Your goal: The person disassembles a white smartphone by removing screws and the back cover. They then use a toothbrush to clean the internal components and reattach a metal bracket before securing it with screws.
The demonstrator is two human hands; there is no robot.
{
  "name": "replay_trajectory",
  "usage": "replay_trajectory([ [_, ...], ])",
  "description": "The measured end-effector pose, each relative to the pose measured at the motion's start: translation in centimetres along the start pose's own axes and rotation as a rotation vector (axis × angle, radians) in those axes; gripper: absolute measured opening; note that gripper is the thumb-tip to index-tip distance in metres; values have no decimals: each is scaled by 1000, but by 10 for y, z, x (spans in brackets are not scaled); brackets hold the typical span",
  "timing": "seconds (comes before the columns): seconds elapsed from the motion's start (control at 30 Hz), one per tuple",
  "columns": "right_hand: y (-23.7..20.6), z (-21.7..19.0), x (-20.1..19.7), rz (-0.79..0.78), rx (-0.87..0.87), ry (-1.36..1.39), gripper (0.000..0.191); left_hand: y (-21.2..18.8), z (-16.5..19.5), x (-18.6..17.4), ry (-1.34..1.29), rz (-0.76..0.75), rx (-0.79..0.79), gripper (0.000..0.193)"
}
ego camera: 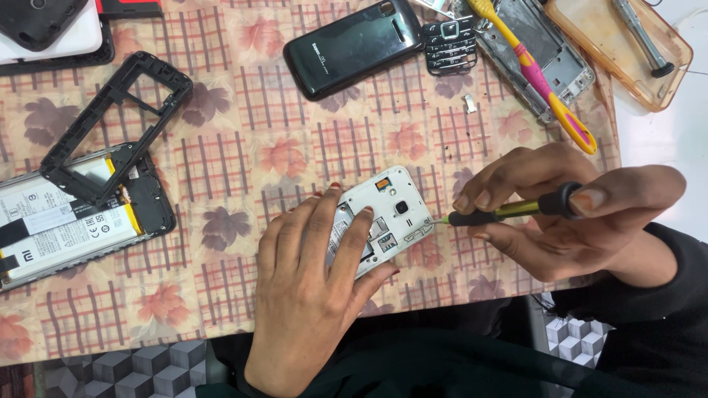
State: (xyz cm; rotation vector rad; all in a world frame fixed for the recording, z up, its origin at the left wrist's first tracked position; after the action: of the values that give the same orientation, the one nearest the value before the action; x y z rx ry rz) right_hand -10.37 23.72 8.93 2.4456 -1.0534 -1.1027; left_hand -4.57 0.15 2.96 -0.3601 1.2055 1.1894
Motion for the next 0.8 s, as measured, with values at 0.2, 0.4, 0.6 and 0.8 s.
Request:
replay_trajectory([
  [0.2,-6,4,-2,115,-85,-125,112,-1,0,0,8,7,-2,68],
  [0.4,-3,10,-12,304,-104,-343,107,0,1,-1,15,7,-4,67],
  [0.6,11,10,-13,127,110,-357,74,1,1,-1,12,-10,-7,68],
  [0.8,19,8,-10,161,97,-357,70,-4,0,-9,-12,2,-16,73],
])
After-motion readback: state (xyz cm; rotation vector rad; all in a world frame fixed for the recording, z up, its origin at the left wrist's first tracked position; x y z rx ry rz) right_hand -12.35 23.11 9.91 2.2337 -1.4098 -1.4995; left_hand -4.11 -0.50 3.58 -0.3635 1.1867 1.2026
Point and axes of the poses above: each hand's wrist, its own y-axis towards the middle knuckle, its own x-axis out of the palm, z = x × y, the point moved 5 cm from there along y, towards the middle knuckle, and after that the axes turned 4 degrees about x, right-handed, at the moved point
